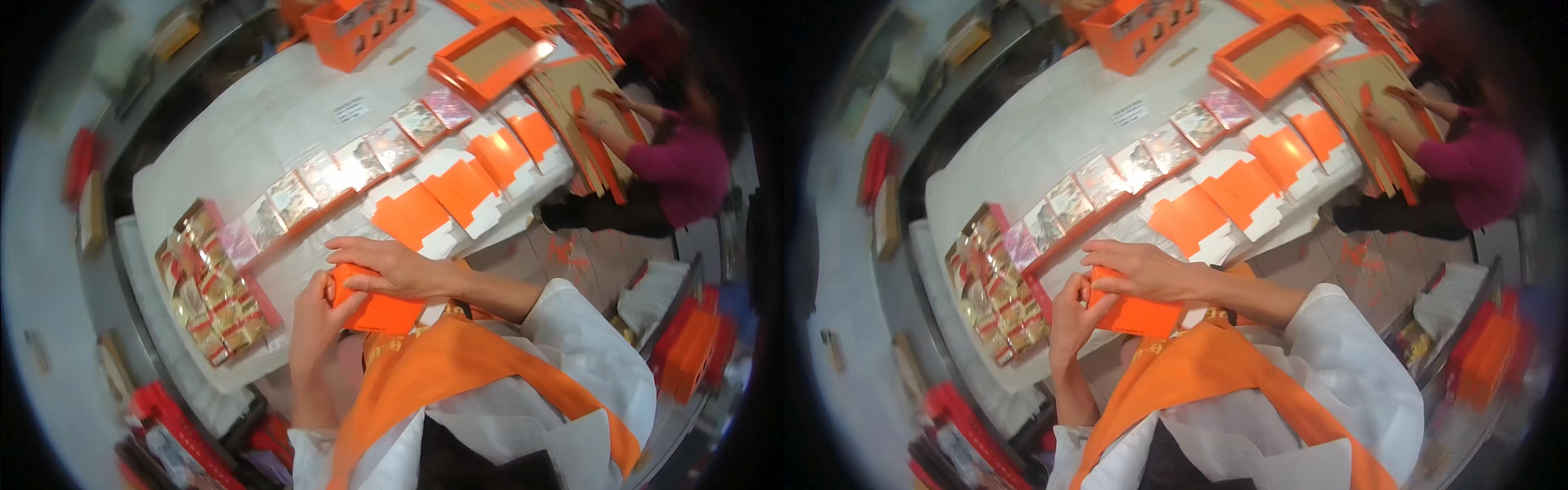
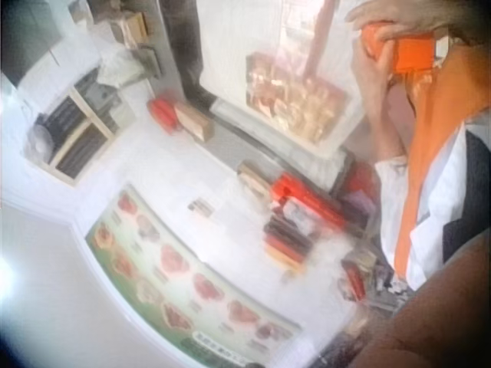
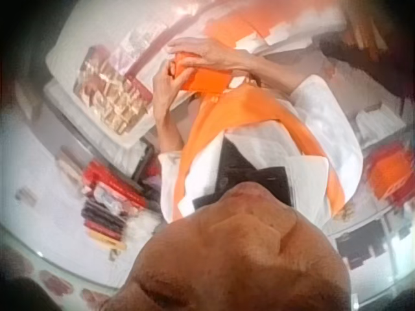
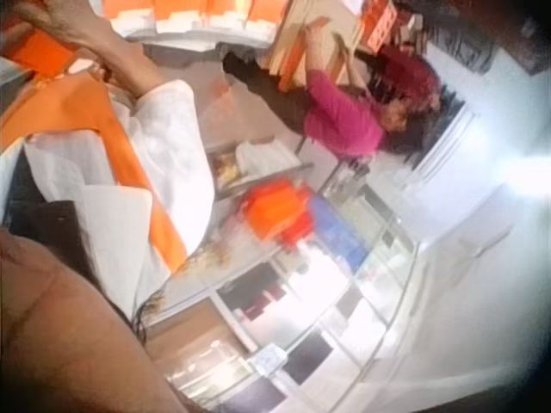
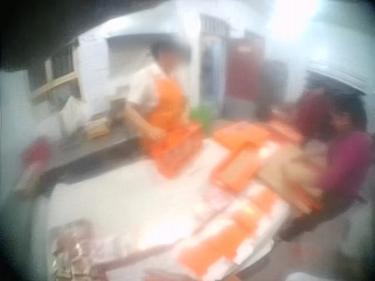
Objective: The person folds flat orange cardboard pieces into small boxes, inserts individually wrapped snack items, and closes the boxes. Completed boxes are placed on the table. The person repeats this process continuously.
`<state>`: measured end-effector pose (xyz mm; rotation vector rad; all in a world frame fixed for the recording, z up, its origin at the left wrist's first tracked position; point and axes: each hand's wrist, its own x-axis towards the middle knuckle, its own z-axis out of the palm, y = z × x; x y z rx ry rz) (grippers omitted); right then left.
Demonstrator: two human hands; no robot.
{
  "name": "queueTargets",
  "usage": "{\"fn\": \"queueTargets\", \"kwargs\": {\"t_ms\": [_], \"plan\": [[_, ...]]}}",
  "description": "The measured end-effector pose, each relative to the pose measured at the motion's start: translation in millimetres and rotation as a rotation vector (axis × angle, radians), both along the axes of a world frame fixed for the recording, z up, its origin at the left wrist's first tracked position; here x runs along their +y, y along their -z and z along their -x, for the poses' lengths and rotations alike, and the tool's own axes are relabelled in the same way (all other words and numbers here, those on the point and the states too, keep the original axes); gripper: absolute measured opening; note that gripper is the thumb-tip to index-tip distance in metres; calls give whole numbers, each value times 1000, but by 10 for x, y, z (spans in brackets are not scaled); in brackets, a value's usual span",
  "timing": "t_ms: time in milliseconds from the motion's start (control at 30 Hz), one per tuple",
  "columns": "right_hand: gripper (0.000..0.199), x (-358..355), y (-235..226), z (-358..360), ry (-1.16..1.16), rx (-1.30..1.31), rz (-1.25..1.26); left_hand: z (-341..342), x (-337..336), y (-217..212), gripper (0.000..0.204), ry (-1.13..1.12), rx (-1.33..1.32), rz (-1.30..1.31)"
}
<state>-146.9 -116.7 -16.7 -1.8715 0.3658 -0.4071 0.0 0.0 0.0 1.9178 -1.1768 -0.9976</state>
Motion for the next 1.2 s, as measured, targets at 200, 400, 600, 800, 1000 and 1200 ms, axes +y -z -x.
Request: {"fn": "queueTargets", "kwargs": {"t_ms": [200,400,600,800,1000,1200], "plan": [[35,-14,118,-263,-305,67,79,172,481,596,22,-402,334,158],[27,-223,517,-1139,-228,214,-77,109,1242,1169,22,-1220,550,320],[33,129,1128,-2672,-391,224,77,-368,1979,1463,28,-1757,594,159],[40,581,2054,-4702,-336,380,-159,-796,2403,1589,35,-1906,598,164],[25,1004,2582,-5847,-94,650,-402,-1069,2618,1664,33,-2003,690,304],[21,742,1836,-5403,-217,120,-837,-1398,2586,1628,33,-2020,645,403]]}}
